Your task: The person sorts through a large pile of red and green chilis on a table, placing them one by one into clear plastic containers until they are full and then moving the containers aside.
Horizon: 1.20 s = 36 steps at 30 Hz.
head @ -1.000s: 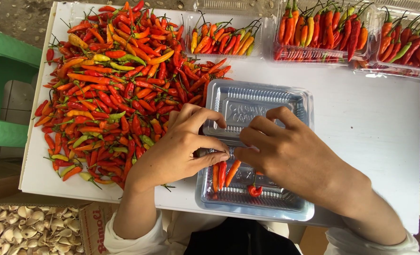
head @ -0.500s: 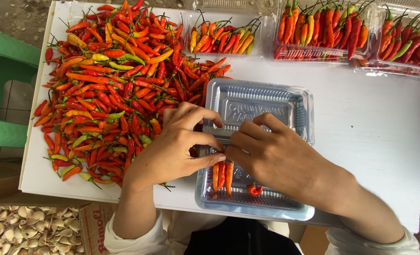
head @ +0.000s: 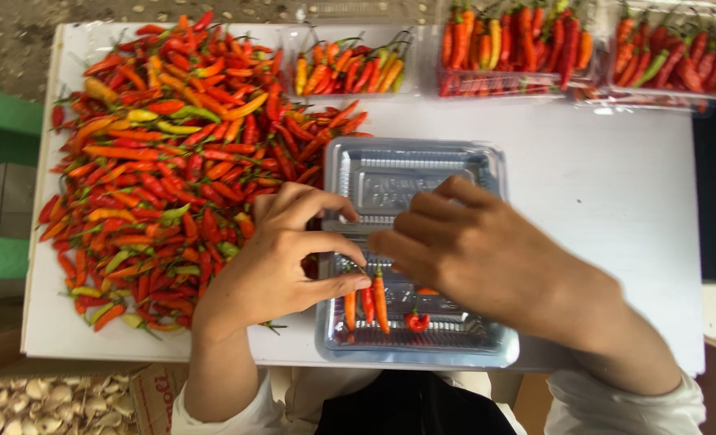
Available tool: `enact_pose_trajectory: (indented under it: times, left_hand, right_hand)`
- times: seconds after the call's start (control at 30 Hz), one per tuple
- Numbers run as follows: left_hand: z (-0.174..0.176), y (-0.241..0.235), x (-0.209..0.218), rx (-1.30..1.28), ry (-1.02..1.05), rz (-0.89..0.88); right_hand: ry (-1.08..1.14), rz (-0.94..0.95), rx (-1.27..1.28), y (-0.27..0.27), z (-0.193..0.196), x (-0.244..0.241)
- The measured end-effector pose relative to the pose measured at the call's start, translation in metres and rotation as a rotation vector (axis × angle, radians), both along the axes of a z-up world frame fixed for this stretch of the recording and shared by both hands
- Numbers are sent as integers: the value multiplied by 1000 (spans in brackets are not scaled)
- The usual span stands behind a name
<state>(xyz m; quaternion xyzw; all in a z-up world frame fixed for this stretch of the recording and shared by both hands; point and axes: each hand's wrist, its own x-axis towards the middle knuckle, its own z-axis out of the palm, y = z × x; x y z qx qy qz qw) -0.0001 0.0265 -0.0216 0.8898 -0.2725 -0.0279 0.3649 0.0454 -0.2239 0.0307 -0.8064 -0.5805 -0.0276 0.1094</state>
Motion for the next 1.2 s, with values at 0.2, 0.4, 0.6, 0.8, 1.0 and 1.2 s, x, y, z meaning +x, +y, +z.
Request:
enact_pose_trajectory:
  times: [0.2,0.4,0.6,0.8,1.0,1.2]
  left_hand:
    - [20,-16,-3,-99,-147,33]
    - [27,-49,-13,175,-287,45]
    - [16,-53,-8,374,-297,-67]
    - [15,-49,-4,219,-228,-110]
    - [15,-25,5,-76,-21,-195]
    - [22,-15,8,-189,63,-283]
  right_hand:
    - [-56,-192,-259,-60,20,2]
    - [185,-123,-329,-41,4,-8]
    - [309,-126,-690,-8,-14,-21]
    - [324,-154,-712,-8,-23,-20]
    - [359,-153,-819,-7,-17,-16]
    - [357,-130,-764,-27,1,-9]
